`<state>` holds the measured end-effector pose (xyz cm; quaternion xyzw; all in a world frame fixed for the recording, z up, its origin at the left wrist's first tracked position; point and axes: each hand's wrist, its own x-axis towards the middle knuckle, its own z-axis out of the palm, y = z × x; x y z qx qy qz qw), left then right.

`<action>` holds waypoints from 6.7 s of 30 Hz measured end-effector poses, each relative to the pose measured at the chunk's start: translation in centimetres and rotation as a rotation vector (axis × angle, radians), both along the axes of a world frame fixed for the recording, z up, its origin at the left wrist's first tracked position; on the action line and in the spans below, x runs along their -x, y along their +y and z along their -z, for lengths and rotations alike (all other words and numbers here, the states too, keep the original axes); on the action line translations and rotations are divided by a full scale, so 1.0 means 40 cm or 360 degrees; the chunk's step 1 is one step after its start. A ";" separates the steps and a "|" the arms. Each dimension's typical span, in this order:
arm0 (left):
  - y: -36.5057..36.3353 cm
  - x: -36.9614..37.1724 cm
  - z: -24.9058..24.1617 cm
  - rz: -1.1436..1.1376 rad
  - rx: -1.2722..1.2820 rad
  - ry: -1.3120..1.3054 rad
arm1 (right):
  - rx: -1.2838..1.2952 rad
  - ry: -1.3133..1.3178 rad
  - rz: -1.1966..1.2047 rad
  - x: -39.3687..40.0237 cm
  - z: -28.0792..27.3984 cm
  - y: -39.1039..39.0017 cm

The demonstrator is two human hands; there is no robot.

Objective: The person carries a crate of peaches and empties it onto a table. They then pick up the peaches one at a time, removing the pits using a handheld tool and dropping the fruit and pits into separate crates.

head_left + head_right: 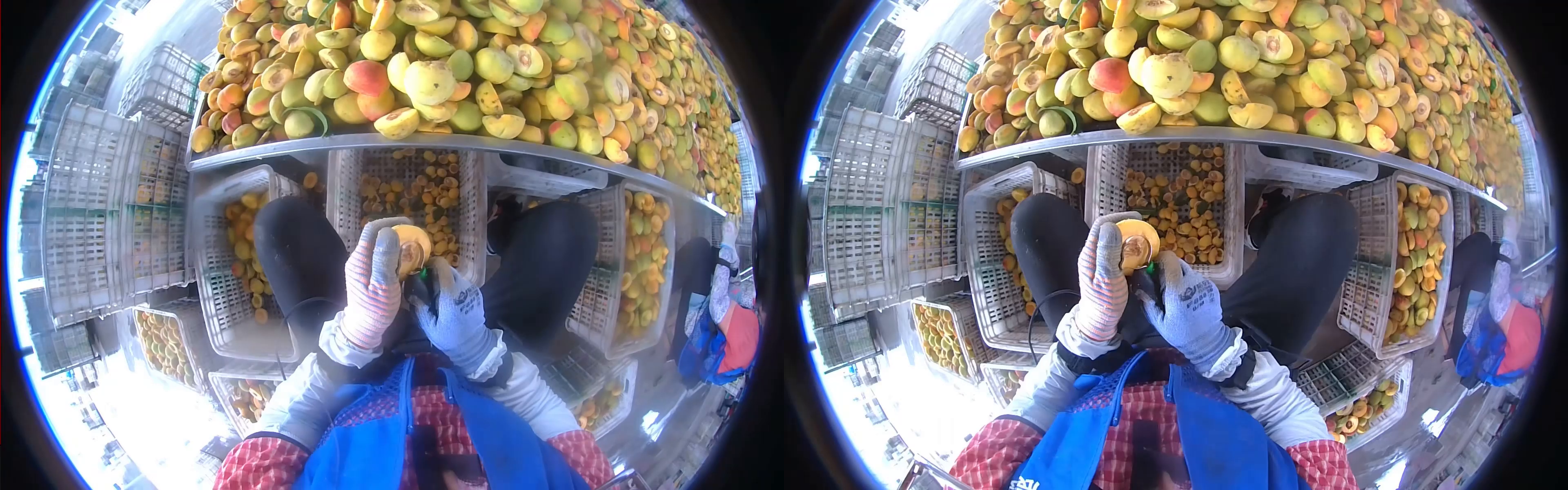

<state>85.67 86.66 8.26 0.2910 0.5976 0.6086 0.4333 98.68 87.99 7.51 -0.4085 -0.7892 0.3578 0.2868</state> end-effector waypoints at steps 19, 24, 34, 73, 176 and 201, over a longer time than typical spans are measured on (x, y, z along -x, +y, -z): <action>-0.027 -0.014 0.046 0.0343 0.0157 -0.0625 | 0.3524 0.2588 -0.1003 -0.021 0.045 -0.031; -0.012 0.014 0.021 0.0024 0.0475 -0.1444 | 0.3363 0.2907 -0.1112 0.022 0.070 -0.020; -0.172 0.611 0.088 -0.0641 0.0867 0.1290 | 0.3850 0.2358 -0.0331 0.067 0.213 0.043; 0.052 0.647 0.267 -0.0540 0.0901 0.0430 | 0.3224 0.1376 0.0731 0.071 0.387 0.149; 0.056 -0.046 0.031 -0.0069 0.0225 -0.0249 | 0.0252 0.0433 0.0197 -0.007 0.095 -0.014; 0.070 -0.010 0.062 0.0183 0.0419 -0.0197 | 0.1157 0.0612 0.0024 -0.017 0.163 -0.011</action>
